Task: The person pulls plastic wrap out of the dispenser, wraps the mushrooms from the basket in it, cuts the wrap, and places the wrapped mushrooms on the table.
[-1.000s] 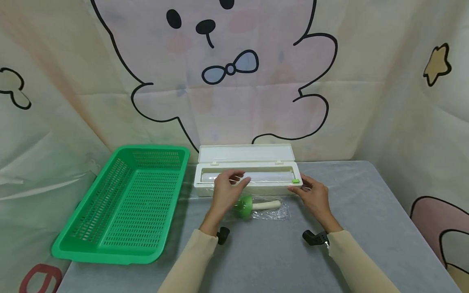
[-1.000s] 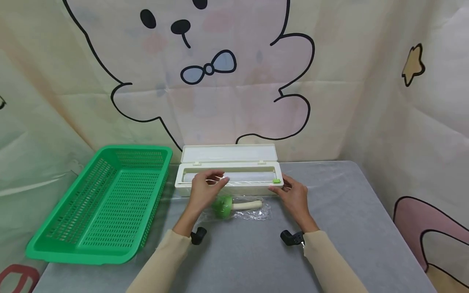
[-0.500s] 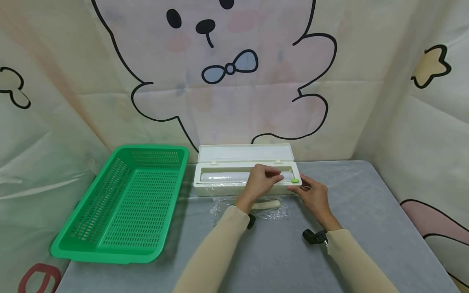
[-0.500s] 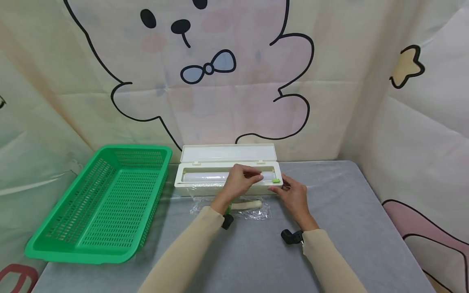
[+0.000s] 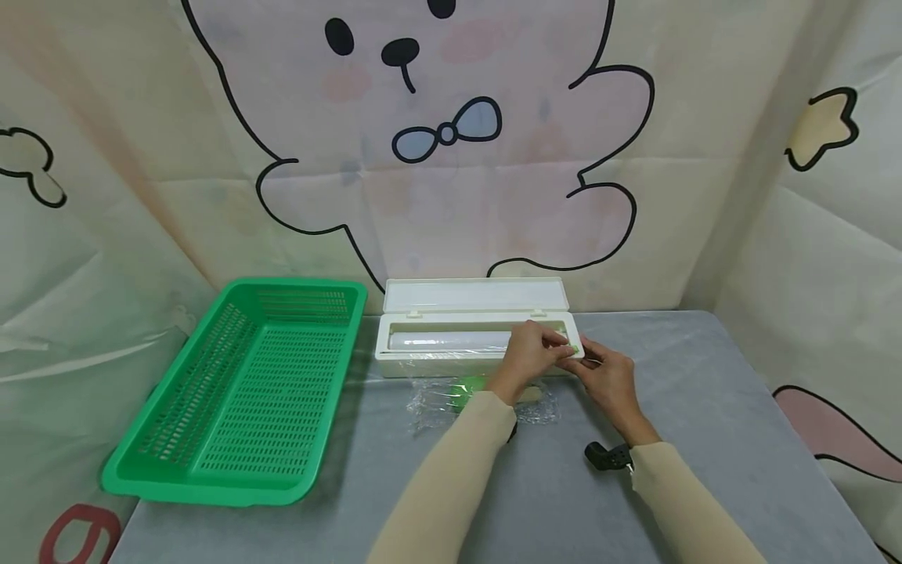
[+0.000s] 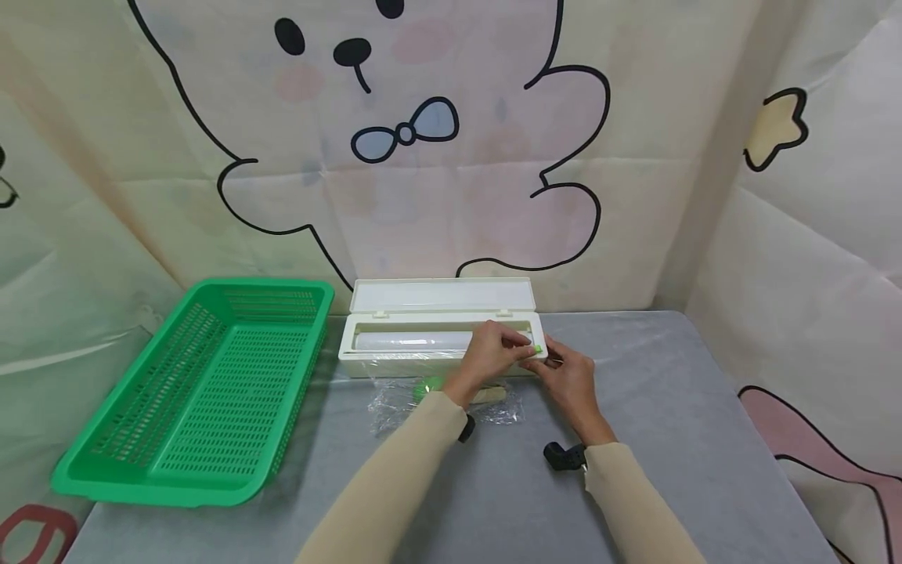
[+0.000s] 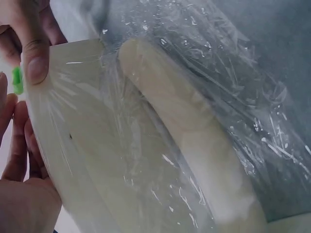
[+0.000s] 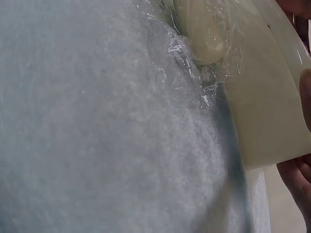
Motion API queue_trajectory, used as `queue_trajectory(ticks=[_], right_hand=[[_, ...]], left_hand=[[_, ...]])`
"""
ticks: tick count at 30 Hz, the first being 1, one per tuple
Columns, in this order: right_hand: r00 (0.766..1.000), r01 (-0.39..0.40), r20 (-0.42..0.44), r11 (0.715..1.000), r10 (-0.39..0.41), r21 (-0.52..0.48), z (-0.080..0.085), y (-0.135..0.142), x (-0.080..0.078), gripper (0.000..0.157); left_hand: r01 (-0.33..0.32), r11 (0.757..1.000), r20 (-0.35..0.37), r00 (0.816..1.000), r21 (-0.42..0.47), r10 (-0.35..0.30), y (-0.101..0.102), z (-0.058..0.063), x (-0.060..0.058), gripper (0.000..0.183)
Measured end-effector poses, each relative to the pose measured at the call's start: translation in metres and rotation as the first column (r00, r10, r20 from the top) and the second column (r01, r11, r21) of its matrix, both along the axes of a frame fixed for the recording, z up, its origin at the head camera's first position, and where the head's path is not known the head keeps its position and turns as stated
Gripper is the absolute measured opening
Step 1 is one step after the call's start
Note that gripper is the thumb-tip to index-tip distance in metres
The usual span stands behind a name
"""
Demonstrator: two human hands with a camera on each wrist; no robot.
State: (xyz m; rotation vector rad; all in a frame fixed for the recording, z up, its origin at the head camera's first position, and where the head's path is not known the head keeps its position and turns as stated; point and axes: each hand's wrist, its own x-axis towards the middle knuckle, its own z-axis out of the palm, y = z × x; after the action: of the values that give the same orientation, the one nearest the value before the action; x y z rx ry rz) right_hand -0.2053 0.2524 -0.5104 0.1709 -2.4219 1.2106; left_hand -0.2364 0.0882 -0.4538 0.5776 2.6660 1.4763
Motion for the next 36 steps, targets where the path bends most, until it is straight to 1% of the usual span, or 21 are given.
queue_trajectory(ticks=[4, 7, 9, 13, 18, 21, 24, 27, 29, 36], right_hand=[[1.000, 0.006, -0.011, 1.000, -0.006, -0.002, 0.000, 0.002, 0.000, 0.056], [1.000, 0.003, -0.026, 1.000, -0.003, -0.007, -0.001, 0.003, 0.000, 0.055], [0.999, -0.004, -0.038, 1.000, 0.004, -0.010, -0.001, 0.003, 0.001, 0.055], [0.998, -0.011, -0.056, 1.000, 0.011, -0.014, -0.001, 0.002, 0.002, 0.055], [0.999, -0.011, -0.053, 1.000, 0.011, 0.002, -0.001, 0.001, 0.003, 0.055], [0.999, 0.001, -0.039, 1.000, -0.001, 0.006, -0.002, 0.002, 0.004, 0.054], [0.999, 0.021, -0.044, 0.999, -0.020, 0.024, -0.002, 0.003, 0.003, 0.052], [0.998, 0.027, -0.064, 0.999, -0.025, 0.040, -0.002, 0.003, 0.003, 0.052], [0.997, 0.027, -0.073, 0.999, -0.023, 0.042, -0.003, 0.003, 0.002, 0.053], [0.998, 0.022, -0.061, 0.999, -0.020, 0.028, -0.004, 0.001, 0.001, 0.054]], left_hand=[[-0.039, 0.999, -0.007, 0.999, 0.014, 0.039, 0.006, -0.002, 0.003, 0.014], [-0.073, 0.997, -0.047, 0.996, 0.015, 0.073, 0.010, -0.003, 0.004, 0.012], [-0.089, 0.996, -0.068, 0.994, -0.003, 0.088, 0.011, -0.004, 0.004, 0.010], [-0.088, 0.995, -0.078, 0.993, -0.051, 0.084, 0.011, -0.005, 0.003, 0.008], [-0.071, 0.994, -0.056, 0.996, -0.084, 0.066, 0.009, -0.005, 0.003, 0.009], [-0.068, 0.994, -0.074, 0.995, -0.090, 0.061, 0.008, -0.005, 0.004, 0.011], [-0.071, 0.995, -0.094, 0.994, -0.077, 0.064, 0.008, -0.005, 0.004, 0.018], [-0.087, 0.995, -0.089, 0.993, -0.054, 0.082, 0.009, -0.006, 0.005, 0.025], [-0.106, 0.993, -0.083, 0.991, -0.047, 0.102, 0.010, -0.007, 0.005, 0.027], [-0.167, 0.984, -0.098, 0.982, -0.063, 0.161, 0.012, -0.008, 0.004, 0.018]])
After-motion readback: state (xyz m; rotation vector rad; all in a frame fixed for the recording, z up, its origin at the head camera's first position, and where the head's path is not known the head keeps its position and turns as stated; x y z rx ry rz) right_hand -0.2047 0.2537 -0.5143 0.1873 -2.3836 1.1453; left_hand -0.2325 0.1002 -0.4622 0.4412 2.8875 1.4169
